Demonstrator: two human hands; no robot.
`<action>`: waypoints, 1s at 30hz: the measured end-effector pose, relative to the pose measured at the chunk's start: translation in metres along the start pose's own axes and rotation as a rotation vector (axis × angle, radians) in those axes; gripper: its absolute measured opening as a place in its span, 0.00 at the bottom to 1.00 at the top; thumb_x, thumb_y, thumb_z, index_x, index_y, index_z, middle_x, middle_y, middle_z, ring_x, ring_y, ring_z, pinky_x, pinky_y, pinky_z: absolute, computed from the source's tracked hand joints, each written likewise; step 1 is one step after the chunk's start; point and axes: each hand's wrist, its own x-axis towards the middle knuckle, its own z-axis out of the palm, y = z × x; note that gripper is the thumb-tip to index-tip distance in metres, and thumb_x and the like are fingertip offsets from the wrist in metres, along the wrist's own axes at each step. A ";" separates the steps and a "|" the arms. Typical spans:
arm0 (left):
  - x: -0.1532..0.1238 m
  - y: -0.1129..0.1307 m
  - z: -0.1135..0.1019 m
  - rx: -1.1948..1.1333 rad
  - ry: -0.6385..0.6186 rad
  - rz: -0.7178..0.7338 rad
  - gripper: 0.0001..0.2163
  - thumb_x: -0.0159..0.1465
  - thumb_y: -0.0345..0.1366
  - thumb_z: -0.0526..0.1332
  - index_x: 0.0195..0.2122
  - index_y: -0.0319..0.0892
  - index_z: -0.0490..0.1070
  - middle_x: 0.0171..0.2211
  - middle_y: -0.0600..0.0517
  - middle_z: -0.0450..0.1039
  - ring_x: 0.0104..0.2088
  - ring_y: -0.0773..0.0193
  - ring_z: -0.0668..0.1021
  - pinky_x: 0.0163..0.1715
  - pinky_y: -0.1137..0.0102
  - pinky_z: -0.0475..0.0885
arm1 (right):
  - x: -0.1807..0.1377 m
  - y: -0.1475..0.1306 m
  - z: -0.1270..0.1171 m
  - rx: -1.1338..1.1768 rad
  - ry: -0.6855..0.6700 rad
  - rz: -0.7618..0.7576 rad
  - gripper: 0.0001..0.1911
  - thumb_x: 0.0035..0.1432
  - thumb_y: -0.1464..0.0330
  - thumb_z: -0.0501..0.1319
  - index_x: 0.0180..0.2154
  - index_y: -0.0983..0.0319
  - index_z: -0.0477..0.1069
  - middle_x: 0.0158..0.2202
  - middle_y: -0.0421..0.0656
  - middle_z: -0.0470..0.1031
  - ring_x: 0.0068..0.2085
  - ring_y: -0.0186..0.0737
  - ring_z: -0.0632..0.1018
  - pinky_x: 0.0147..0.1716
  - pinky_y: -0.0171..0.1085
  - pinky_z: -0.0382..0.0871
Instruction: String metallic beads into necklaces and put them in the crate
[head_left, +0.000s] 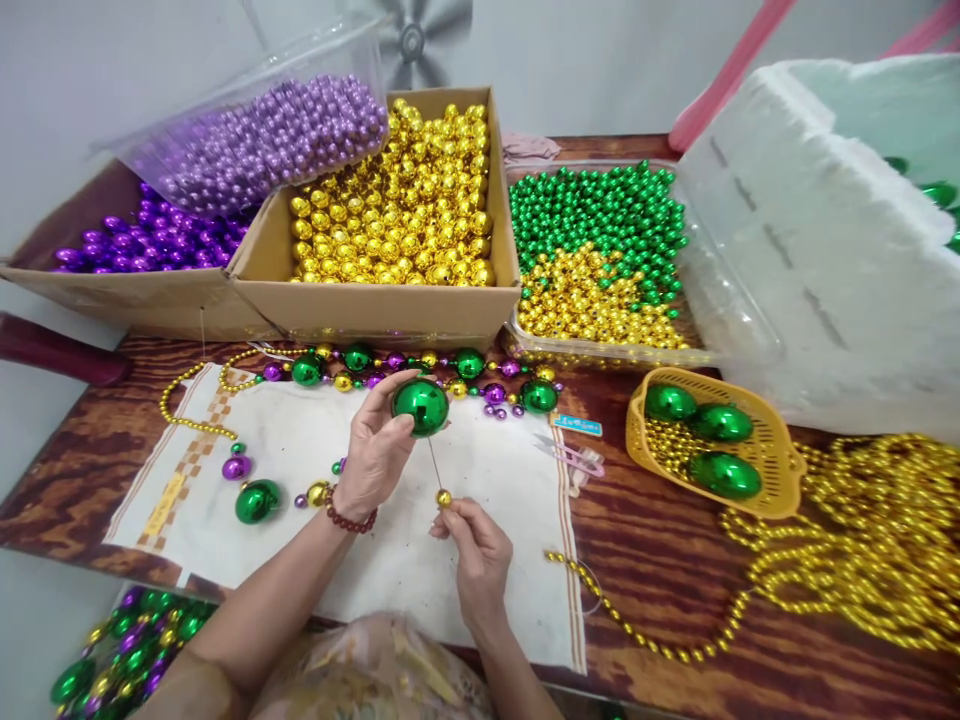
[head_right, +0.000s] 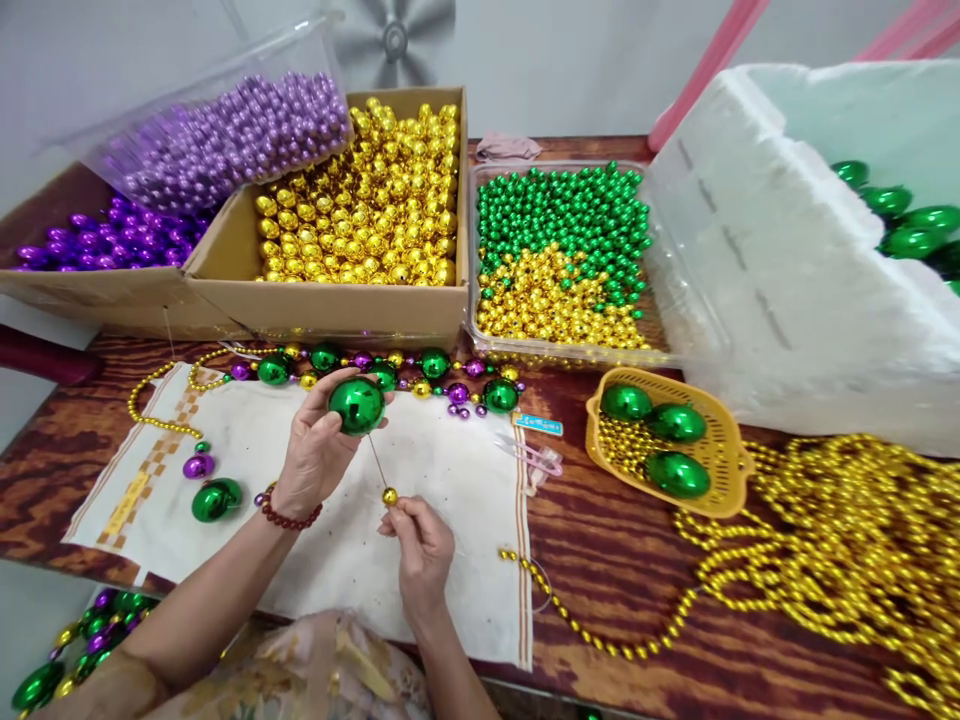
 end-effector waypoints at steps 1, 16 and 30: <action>-0.001 -0.001 0.001 -0.003 -0.014 0.003 0.22 0.58 0.42 0.69 0.52 0.46 0.71 0.53 0.44 0.72 0.48 0.54 0.79 0.41 0.62 0.79 | 0.001 0.000 0.000 -0.003 -0.001 -0.009 0.09 0.61 0.67 0.61 0.29 0.63 0.75 0.24 0.40 0.74 0.26 0.35 0.75 0.28 0.34 0.72; -0.012 -0.011 0.000 0.141 -0.011 0.026 0.22 0.57 0.43 0.70 0.51 0.45 0.71 0.48 0.46 0.73 0.46 0.57 0.77 0.46 0.61 0.75 | 0.009 0.006 0.002 0.088 0.059 -0.003 0.08 0.61 0.66 0.62 0.31 0.63 0.76 0.25 0.40 0.74 0.27 0.36 0.75 0.29 0.35 0.70; -0.009 -0.016 0.001 0.161 0.038 0.119 0.20 0.57 0.40 0.70 0.50 0.48 0.70 0.46 0.50 0.70 0.40 0.65 0.75 0.40 0.71 0.74 | 0.008 0.007 0.004 0.106 0.067 0.015 0.09 0.61 0.66 0.62 0.31 0.63 0.76 0.25 0.40 0.74 0.26 0.36 0.75 0.29 0.36 0.70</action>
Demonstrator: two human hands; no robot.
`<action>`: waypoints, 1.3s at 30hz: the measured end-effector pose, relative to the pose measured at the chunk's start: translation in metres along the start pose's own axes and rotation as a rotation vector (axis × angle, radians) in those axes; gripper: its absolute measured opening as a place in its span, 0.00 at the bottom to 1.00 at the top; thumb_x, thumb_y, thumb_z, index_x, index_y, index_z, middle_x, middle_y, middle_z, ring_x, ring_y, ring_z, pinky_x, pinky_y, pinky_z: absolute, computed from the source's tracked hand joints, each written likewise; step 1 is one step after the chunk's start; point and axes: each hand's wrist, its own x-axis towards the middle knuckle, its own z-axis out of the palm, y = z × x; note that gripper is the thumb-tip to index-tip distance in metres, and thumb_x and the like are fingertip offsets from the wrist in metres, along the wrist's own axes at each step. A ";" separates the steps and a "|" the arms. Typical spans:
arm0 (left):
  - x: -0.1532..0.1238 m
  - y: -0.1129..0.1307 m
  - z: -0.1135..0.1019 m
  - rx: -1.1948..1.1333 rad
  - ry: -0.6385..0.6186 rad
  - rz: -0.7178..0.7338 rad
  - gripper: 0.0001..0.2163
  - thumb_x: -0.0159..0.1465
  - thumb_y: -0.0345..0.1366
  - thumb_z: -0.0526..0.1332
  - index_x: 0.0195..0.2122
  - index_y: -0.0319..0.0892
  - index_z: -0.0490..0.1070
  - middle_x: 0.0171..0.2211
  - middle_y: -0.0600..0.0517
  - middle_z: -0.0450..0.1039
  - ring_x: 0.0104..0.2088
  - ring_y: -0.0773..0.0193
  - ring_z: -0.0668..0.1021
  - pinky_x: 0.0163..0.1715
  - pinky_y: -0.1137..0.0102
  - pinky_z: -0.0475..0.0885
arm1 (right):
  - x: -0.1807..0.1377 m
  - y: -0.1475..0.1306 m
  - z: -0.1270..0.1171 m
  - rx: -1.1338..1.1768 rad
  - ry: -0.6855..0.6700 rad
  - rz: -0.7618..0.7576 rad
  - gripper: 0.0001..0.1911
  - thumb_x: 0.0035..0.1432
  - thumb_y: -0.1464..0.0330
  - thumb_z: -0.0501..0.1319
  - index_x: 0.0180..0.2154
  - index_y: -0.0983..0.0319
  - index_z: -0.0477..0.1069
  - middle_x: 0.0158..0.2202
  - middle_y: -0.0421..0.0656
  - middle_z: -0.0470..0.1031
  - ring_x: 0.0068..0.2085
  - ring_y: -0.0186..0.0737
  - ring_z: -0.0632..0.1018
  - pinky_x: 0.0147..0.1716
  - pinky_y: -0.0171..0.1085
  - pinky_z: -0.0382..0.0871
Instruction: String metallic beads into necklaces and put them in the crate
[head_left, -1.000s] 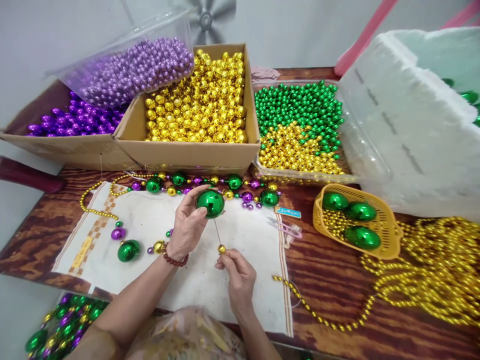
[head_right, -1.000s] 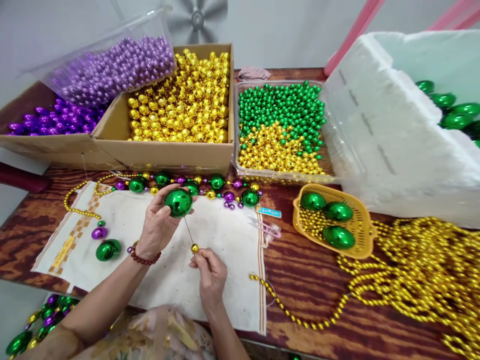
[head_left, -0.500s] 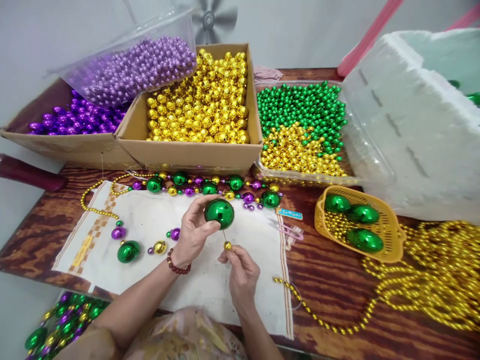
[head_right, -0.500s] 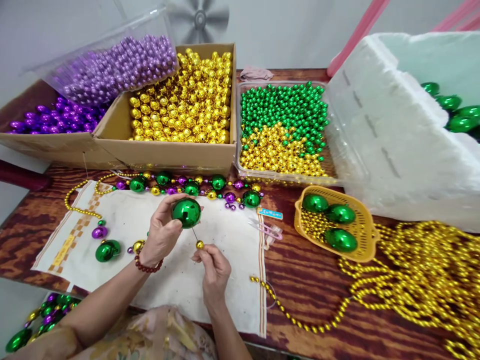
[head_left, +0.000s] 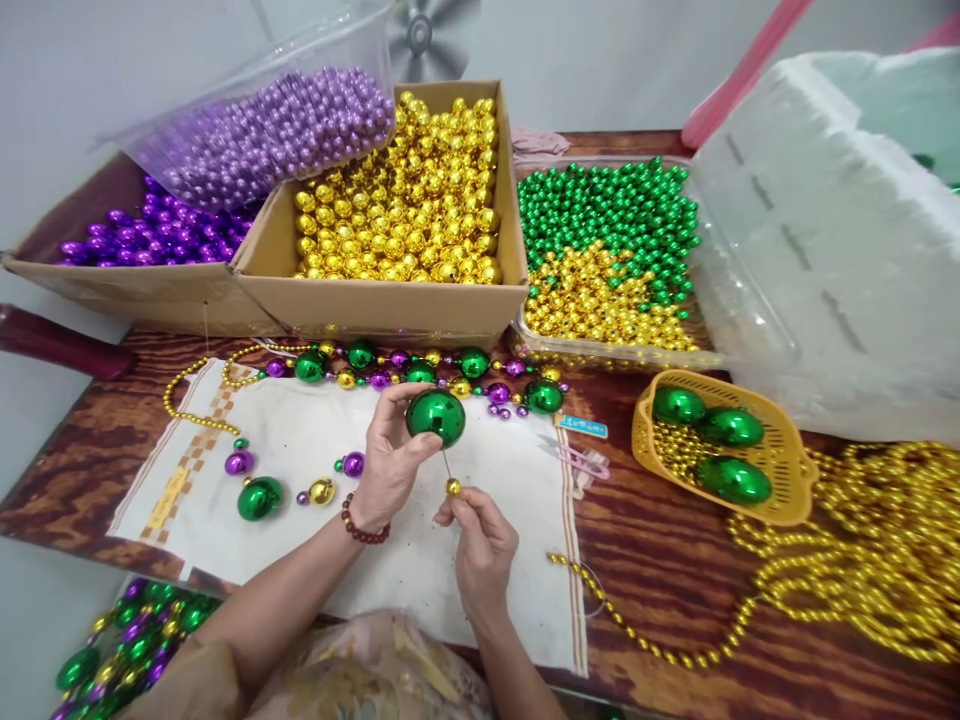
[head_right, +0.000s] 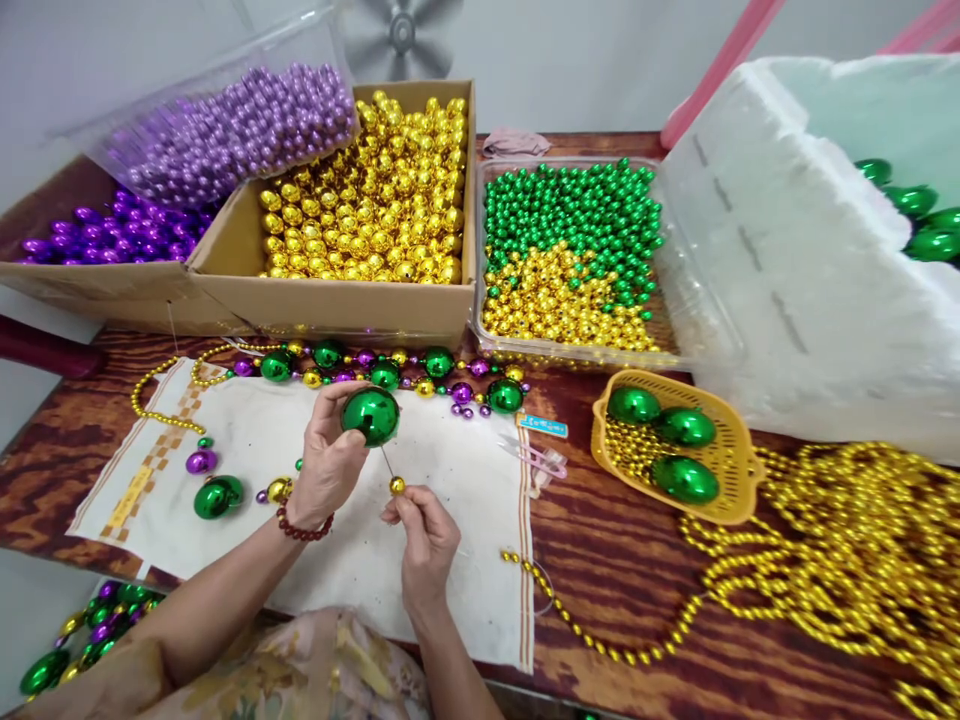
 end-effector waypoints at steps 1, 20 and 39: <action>-0.001 0.000 0.000 0.012 -0.008 0.014 0.20 0.58 0.41 0.69 0.50 0.48 0.70 0.46 0.50 0.70 0.41 0.64 0.75 0.40 0.70 0.74 | 0.000 0.000 0.000 -0.010 -0.008 -0.003 0.09 0.61 0.66 0.62 0.31 0.63 0.76 0.25 0.41 0.74 0.27 0.36 0.75 0.29 0.36 0.70; -0.006 0.007 0.001 0.100 -0.163 0.203 0.25 0.56 0.44 0.71 0.55 0.50 0.73 0.53 0.44 0.68 0.56 0.52 0.70 0.55 0.56 0.72 | 0.006 0.002 -0.005 0.023 -0.031 0.005 0.07 0.59 0.66 0.63 0.31 0.62 0.77 0.25 0.41 0.76 0.28 0.36 0.75 0.31 0.35 0.68; 0.007 0.009 0.000 -0.176 -0.017 -0.071 0.22 0.57 0.42 0.69 0.54 0.49 0.73 0.52 0.46 0.73 0.50 0.51 0.78 0.54 0.52 0.73 | -0.006 0.009 -0.013 0.018 0.062 0.109 0.08 0.56 0.64 0.66 0.31 0.64 0.77 0.25 0.42 0.77 0.26 0.38 0.77 0.30 0.37 0.71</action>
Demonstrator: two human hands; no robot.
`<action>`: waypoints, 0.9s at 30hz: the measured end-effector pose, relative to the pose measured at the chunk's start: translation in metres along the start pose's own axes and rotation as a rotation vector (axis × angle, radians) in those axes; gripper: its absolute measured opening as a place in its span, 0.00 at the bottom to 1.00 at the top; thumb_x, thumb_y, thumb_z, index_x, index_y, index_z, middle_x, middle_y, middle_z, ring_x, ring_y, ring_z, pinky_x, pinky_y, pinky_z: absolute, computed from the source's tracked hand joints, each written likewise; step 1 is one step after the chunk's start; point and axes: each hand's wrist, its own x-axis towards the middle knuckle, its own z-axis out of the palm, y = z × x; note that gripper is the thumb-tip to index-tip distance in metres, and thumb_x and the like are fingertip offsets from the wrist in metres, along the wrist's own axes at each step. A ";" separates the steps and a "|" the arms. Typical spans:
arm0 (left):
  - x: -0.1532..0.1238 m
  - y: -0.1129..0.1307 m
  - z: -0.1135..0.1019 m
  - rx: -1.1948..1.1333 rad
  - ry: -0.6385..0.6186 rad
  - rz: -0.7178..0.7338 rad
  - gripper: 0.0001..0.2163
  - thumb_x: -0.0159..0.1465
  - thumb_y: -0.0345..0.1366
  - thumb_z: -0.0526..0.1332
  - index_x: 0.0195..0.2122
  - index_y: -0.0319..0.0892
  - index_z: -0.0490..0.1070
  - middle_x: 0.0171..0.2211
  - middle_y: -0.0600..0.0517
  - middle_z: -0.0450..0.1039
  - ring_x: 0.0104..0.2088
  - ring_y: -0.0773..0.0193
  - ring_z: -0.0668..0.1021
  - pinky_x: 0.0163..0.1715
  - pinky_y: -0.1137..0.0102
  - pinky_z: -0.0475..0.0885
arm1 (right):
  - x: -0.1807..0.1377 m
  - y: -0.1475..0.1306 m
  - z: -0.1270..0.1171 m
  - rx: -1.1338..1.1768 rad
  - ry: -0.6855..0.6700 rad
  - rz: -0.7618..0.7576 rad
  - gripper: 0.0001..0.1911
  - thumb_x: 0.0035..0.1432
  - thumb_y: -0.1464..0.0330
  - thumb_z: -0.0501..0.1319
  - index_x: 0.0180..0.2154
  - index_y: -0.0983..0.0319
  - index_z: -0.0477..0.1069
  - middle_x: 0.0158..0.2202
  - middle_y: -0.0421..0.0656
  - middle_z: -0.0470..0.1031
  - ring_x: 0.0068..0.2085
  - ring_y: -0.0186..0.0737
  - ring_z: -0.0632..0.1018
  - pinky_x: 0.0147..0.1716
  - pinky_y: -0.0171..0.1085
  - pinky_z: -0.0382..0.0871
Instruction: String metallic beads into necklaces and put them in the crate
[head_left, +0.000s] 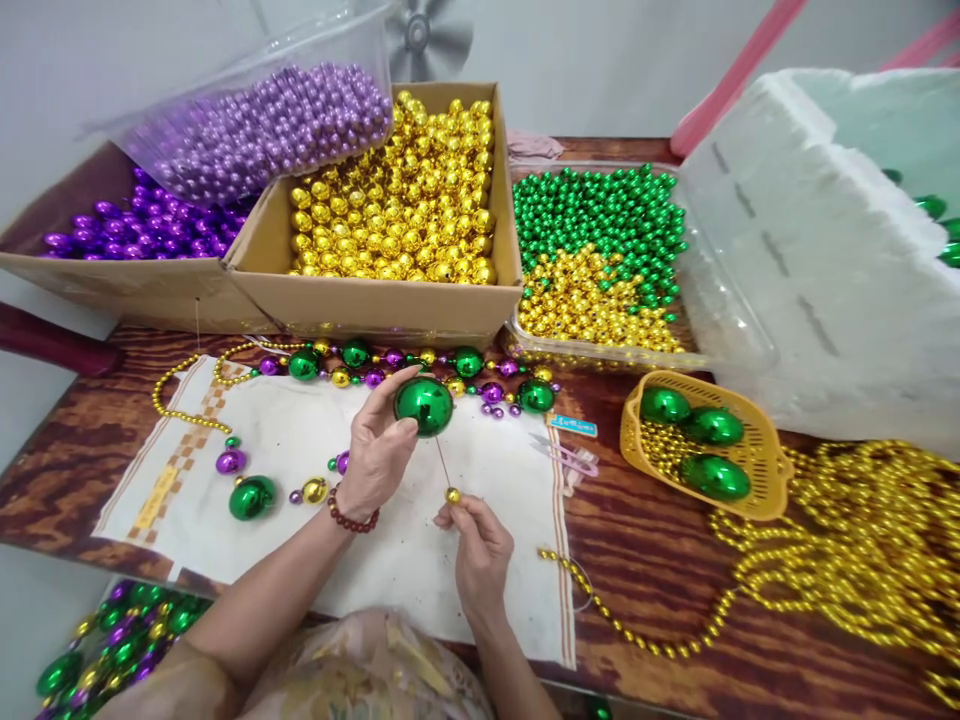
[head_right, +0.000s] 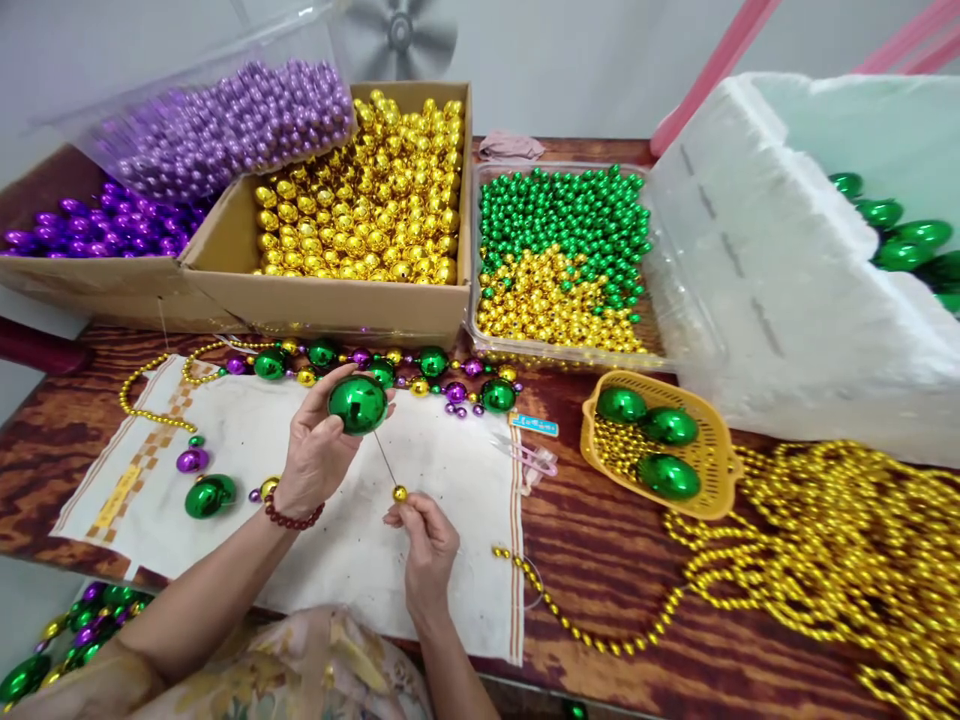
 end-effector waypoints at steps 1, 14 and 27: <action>-0.001 -0.001 0.001 -0.001 -0.011 -0.008 0.22 0.58 0.42 0.69 0.54 0.49 0.73 0.53 0.46 0.73 0.51 0.51 0.78 0.54 0.52 0.73 | 0.001 -0.001 0.001 0.009 -0.002 -0.003 0.08 0.56 0.64 0.65 0.31 0.64 0.77 0.25 0.42 0.77 0.27 0.37 0.77 0.30 0.37 0.71; -0.013 -0.007 -0.003 0.057 -0.097 -0.019 0.23 0.57 0.40 0.70 0.54 0.49 0.73 0.52 0.46 0.73 0.50 0.52 0.78 0.49 0.58 0.76 | 0.014 0.001 0.010 0.045 -0.079 -0.075 0.06 0.59 0.67 0.64 0.32 0.62 0.77 0.26 0.40 0.76 0.28 0.36 0.76 0.33 0.36 0.69; -0.010 -0.013 -0.008 0.112 -0.111 0.016 0.24 0.56 0.41 0.71 0.54 0.49 0.73 0.51 0.45 0.72 0.49 0.53 0.77 0.46 0.60 0.77 | 0.016 -0.003 0.014 0.053 -0.061 -0.057 0.06 0.56 0.66 0.64 0.31 0.62 0.76 0.24 0.41 0.77 0.26 0.37 0.76 0.30 0.36 0.70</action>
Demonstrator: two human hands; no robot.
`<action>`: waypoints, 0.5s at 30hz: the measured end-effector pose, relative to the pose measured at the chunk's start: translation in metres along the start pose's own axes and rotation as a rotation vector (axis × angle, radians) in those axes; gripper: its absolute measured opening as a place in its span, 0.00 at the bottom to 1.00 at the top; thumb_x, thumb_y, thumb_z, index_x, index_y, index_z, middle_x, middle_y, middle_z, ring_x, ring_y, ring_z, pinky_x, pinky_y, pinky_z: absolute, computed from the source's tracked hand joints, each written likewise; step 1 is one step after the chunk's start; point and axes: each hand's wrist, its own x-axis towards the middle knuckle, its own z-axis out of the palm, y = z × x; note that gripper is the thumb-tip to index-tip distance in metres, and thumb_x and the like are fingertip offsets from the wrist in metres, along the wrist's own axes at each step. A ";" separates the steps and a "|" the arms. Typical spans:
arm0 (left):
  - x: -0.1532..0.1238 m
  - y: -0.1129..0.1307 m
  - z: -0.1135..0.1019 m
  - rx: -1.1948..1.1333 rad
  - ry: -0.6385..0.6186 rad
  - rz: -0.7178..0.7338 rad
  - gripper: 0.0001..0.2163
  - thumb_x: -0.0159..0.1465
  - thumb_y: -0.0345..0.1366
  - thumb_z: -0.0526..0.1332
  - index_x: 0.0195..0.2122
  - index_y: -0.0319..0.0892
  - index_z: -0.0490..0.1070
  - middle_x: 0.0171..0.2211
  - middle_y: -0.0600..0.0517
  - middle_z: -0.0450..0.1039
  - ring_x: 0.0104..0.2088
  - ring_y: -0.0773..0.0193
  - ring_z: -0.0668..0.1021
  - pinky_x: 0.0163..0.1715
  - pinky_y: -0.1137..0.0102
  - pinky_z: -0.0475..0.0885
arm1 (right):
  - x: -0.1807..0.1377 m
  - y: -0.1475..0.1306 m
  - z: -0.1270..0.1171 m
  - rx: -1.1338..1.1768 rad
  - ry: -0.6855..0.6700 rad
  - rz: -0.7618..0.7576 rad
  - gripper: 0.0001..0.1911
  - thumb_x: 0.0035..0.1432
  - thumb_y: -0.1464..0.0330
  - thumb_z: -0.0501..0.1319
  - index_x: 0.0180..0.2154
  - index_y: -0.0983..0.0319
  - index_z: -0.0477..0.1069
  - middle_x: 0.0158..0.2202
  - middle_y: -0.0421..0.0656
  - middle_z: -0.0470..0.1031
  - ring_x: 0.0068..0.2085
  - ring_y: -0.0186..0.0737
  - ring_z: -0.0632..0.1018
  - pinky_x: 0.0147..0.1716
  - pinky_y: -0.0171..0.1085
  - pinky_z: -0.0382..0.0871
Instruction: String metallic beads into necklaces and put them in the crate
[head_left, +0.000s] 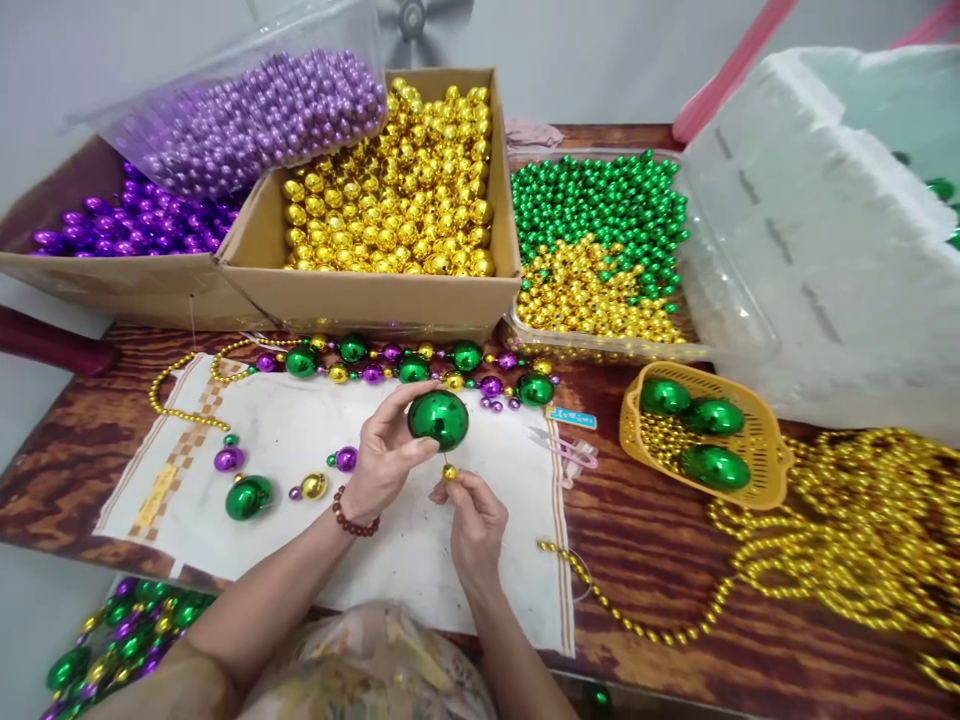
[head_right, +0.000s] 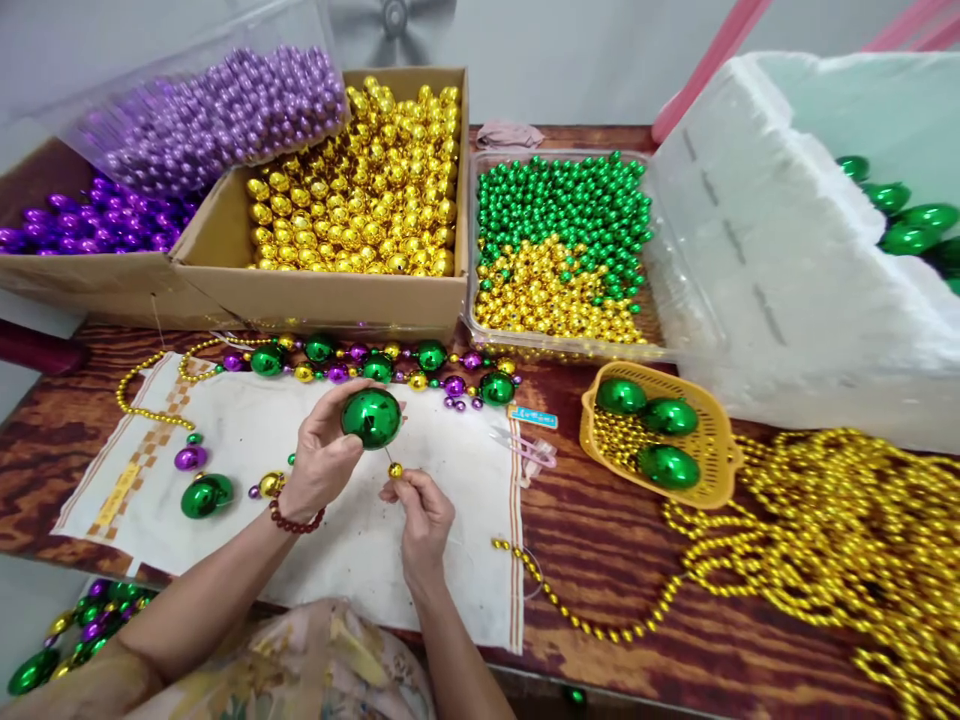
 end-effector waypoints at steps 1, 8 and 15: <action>0.000 0.000 0.001 -0.005 0.009 -0.018 0.23 0.56 0.41 0.71 0.53 0.49 0.73 0.51 0.45 0.72 0.48 0.54 0.77 0.46 0.60 0.77 | 0.000 -0.001 0.000 -0.005 -0.005 0.005 0.06 0.57 0.66 0.64 0.31 0.62 0.76 0.24 0.40 0.77 0.26 0.36 0.76 0.30 0.36 0.70; 0.023 0.010 0.005 -0.018 0.190 -0.002 0.20 0.60 0.45 0.67 0.53 0.48 0.73 0.49 0.47 0.73 0.46 0.58 0.78 0.50 0.57 0.74 | -0.018 -0.009 -0.029 -0.075 0.052 0.034 0.07 0.57 0.66 0.64 0.30 0.63 0.76 0.24 0.41 0.76 0.25 0.35 0.76 0.26 0.33 0.69; 0.060 -0.030 0.061 0.531 -0.263 0.072 0.21 0.60 0.42 0.68 0.54 0.46 0.72 0.51 0.47 0.72 0.50 0.57 0.75 0.53 0.60 0.70 | -0.050 -0.008 -0.064 0.024 0.269 -0.032 0.11 0.58 0.63 0.63 0.28 0.63 0.74 0.22 0.41 0.74 0.25 0.35 0.73 0.25 0.34 0.68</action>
